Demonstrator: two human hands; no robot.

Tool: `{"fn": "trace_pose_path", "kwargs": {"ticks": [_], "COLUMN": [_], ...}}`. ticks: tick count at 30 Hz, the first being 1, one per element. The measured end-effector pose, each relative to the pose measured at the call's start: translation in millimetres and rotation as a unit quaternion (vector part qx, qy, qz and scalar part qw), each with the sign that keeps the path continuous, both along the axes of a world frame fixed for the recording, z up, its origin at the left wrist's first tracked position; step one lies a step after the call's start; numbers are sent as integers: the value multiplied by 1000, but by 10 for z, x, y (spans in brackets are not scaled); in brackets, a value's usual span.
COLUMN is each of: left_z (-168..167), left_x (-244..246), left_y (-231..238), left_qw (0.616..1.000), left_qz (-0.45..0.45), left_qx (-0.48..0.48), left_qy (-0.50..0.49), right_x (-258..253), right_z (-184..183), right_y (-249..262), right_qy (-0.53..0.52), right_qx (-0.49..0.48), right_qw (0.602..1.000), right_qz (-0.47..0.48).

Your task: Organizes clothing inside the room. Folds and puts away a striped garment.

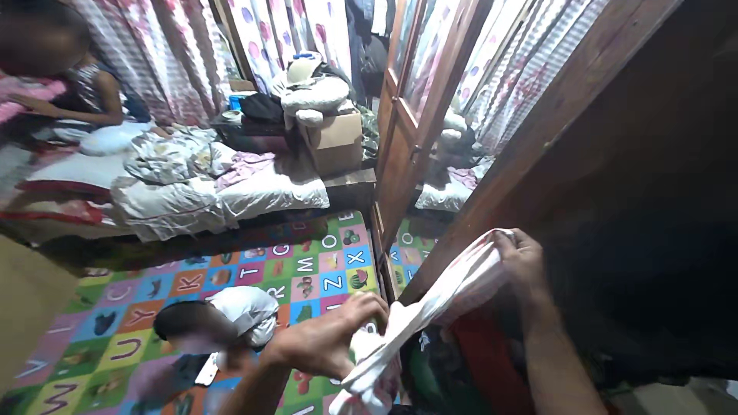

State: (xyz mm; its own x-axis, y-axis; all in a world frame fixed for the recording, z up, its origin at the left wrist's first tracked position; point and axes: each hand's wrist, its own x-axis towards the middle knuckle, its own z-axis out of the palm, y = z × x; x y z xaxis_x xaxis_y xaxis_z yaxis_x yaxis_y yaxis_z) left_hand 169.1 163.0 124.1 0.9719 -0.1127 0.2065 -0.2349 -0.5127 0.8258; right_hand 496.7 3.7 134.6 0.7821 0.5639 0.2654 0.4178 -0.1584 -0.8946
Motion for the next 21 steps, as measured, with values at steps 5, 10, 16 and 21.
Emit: {"fn": "trace_pose_path", "kwargs": {"ticks": [5,10,16,21], "left_z": [55,32,-80,-137], "left_x": [308,324,437,658], "left_y": [-149,-167,-308,-504], "left_qw": [961,879,845,838], "left_qz": [-146,13,123,225], "left_qx": [-205,-472,-510,-454], "left_qy": [-117,-58,-106,-203], "right_x": [-247,-535,-950,-1170], "right_z": [-513,-370,-133,-217], "right_y": [273,96,-125,19], "right_qy": [28,130,212,99], "right_qx": [-110,-147,43,97], "right_qw": [986,928,896,949], "right_qz": [126,316,389,284]}}
